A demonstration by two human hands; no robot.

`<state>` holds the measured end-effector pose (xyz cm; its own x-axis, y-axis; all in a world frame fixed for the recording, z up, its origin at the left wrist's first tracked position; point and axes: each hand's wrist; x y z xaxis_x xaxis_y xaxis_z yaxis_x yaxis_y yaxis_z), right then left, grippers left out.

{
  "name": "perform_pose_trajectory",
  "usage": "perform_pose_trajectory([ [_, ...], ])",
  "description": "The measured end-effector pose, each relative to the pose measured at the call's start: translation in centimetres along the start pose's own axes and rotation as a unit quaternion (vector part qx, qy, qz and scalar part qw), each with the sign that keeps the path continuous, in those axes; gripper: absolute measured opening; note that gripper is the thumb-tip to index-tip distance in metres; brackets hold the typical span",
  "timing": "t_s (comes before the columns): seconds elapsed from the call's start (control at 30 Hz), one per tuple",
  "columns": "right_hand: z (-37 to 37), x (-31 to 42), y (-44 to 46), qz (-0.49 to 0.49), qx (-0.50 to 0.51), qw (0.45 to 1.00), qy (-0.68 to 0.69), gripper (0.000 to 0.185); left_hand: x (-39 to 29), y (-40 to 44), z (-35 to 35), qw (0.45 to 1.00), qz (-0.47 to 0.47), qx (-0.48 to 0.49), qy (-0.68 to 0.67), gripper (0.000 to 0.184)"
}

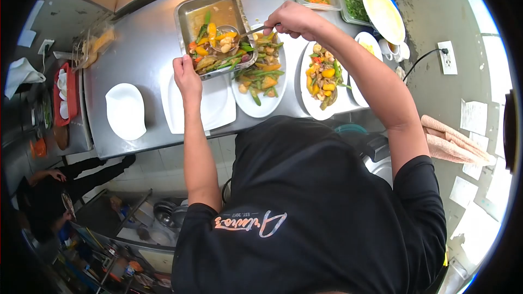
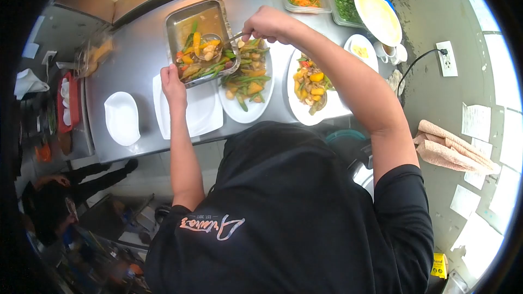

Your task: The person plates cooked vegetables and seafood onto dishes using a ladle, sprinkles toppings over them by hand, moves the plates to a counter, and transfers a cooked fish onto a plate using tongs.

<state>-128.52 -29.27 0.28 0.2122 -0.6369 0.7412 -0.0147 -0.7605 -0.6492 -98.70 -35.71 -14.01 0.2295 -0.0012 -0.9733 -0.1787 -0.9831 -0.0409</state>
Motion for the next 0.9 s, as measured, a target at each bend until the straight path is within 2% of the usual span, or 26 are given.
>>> perform_pose_trajectory([
  [0.17,-1.1,-0.2,-3.6,-0.039,0.003,0.999,-0.002,0.023,1.8,0.3,-0.8,0.999,0.013,-0.021,-0.039,0.029],
  [0.3,-1.4,-2.6,-6.8,-0.03,-0.003,0.999,-0.024,0.025,3.3,1.4,-2.0,0.998,0.022,-0.042,-0.043,0.031],
  [0.4,0.4,-4.7,-8.3,0.004,-0.043,0.991,-0.124,0.023,2.9,1.6,-3.1,0.998,0.007,-0.053,-0.017,0.029],
  [0.53,3.8,-10.6,-8.4,-0.118,-0.087,0.953,-0.267,0.024,1.8,1.3,-3.2,0.996,0.016,-0.088,0.019,0.032],
  [0.63,6.1,-11.6,-10.1,-0.173,-0.088,0.888,-0.417,0.019,2.5,1.2,-3.7,0.995,0.022,-0.093,-0.004,0.032],
  [0.77,6.5,-12.7,-11.1,-0.219,-0.111,0.869,-0.429,0.015,2.1,0.9,-4.3,0.997,0.018,-0.078,-0.002,0.029],
  [0.87,5.3,-13.0,-10.4,-0.193,-0.154,0.89,-0.383,0.017,1.6,0.7,-4.3,0.997,0.024,-0.068,-0.022,0.027],
  [0.9,4.7,-13.2,-9.9,-0.169,-0.17,0.916,-0.323,0.022,1.4,0.7,-4.3,0.997,0.024,-0.068,-0.03,0.026],
])
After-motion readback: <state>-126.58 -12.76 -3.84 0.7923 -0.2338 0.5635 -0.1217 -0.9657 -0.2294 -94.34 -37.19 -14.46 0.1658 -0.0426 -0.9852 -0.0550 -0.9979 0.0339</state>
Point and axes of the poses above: each hand's wrist, its own y-axis towards the middle knuckle, its own z-axis out of the palm, x = y × z, and after that the axes turned 9 degrees about x, right-handed
